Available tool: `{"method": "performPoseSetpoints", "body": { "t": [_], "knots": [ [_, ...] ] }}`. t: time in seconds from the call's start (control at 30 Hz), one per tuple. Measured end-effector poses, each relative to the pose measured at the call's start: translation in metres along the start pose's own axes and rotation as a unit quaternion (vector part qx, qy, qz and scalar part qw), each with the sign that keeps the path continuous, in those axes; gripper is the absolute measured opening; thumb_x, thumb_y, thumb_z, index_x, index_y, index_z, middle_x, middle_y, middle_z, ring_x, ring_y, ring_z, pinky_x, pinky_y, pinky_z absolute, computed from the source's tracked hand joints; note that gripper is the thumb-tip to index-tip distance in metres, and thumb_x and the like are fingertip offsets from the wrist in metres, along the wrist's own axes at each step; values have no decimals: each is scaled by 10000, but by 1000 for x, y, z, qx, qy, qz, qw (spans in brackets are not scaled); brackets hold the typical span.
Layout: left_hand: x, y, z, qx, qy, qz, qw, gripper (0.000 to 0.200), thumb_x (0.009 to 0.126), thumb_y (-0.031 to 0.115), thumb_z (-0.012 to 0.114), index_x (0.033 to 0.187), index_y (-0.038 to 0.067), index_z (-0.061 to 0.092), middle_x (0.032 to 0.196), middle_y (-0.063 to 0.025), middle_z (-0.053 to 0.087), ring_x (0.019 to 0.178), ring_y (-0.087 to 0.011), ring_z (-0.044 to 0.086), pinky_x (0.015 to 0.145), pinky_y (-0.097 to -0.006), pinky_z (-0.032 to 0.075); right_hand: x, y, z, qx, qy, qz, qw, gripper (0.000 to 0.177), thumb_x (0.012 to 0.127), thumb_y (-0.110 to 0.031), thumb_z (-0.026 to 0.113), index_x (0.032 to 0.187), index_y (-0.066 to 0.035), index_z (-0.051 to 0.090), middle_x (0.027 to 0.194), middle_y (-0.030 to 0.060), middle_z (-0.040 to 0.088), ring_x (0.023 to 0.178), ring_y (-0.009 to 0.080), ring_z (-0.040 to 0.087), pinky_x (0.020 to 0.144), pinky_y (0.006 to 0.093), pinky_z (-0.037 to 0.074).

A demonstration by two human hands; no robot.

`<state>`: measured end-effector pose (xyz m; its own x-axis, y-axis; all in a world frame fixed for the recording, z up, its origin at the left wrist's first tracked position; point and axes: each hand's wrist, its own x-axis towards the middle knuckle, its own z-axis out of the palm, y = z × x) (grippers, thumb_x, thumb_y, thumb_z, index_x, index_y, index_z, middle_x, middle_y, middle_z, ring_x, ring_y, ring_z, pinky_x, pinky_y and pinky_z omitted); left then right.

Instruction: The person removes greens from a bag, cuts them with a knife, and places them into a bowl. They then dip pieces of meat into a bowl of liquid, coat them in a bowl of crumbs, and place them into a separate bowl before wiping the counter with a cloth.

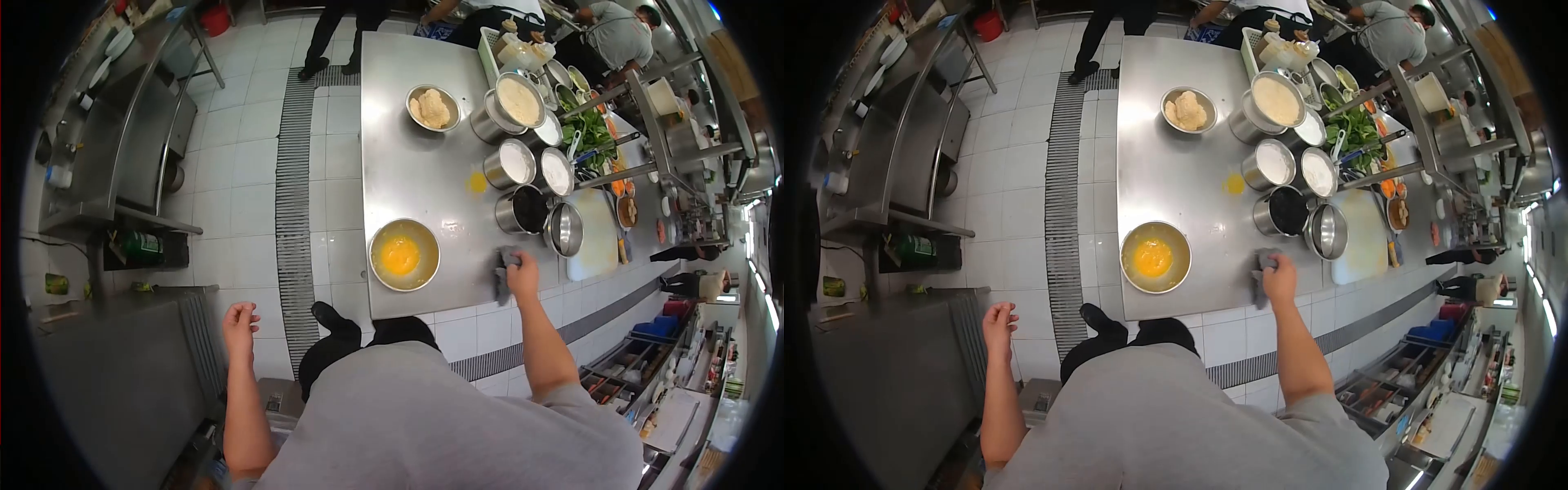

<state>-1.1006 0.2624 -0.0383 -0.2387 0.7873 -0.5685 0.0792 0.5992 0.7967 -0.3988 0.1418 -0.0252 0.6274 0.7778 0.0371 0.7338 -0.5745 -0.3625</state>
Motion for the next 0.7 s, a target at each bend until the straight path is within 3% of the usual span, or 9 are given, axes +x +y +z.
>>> {"method": "performPoseSetpoints", "body": {
  "t": [0.03, 0.1, 0.23, 0.33, 0.4, 0.5, 0.7],
  "knots": [
    [4, 6, 6, -4, -2, 0, 1000, 170, 1057, 278, 707, 1092, 112, 720, 1055, 1, 746, 829, -98, 673, 693, -256, 510, 0, -27, 0, 68, 6, -44, 997, 365, 829, -91, 639, 1175, -38, 744, 1064, 219, 707, 1058, 437, 659, 987, 495, 527],
    [6, 19, 26, -1, -58, 33, 998, 199, 1051, 296, 714, 1093, 102, 727, 1079, -13, 761, 841, -108, 684, 696, -267, 518, 17, -89, -14, 85, 38, -112, 989, 360, 825, -78, 628, 1164, -43, 746, 1097, 210, 703, 1080, 422, 655, 992, 493, 521],
    [-1, 29, 78, 33, -114, 64, 991, 208, 1045, 292, 724, 1100, 91, 728, 1064, -15, 765, 835, -114, 690, 694, -274, 524, 81, -179, -19, 15, 123, -155, 980, 355, 850, -84, 634, 1183, -43, 749, 1251, 201, 688, 1192, 410, 625, 1029, 494, 511],
    [-17, 28, 118, 22, -170, 65, 983, 194, 1040, 272, 739, 1101, 88, 726, 1018, -8, 753, 842, -109, 696, 690, -270, 524, 142, -183, 40, -50, 142, -173, 973, 403, 874, -67, 631, 1266, -49, 725, 1331, 194, 666, 1237, 414, 604, 1057, 502, 504],
    [-27, 21, 139, 28, -229, 63, 971, 173, 1031, 213, 755, 1109, 62, 720, 906, 2, 718, 786, -85, 672, 665, -261, 515, 170, -173, 79, -134, 78, -226, 962, 475, 906, -67, 608, 1377, -62, 670, 1412, 190, 633, 1284, 411, 583, 1092, 514, 485],
    [-39, 17, 168, 59, -244, 58, 966, 188, 1025, 192, 759, 1134, 44, 716, 857, 0, 693, 767, -80, 658, 660, -262, 512, 185, -155, 117, -148, 77, -258, 952, 502, 920, -68, 581, 1420, -70, 627, 1450, 182, 610, 1315, 396, 566, 1079, 530, 476],
    [-60, 19, 232, 40, -229, 52, 971, 268, 1015, 195, 773, 1216, 33, 701, 876, -8, 696, 791, -85, 665, 690, -266, 529, 150, -149, 99, -86, 12, -221, 972, 411, 910, -68, 566, 1310, -68, 662, 1392, 168, 641, 1290, 394, 577, 1019, 524, 490]
  ]
}}
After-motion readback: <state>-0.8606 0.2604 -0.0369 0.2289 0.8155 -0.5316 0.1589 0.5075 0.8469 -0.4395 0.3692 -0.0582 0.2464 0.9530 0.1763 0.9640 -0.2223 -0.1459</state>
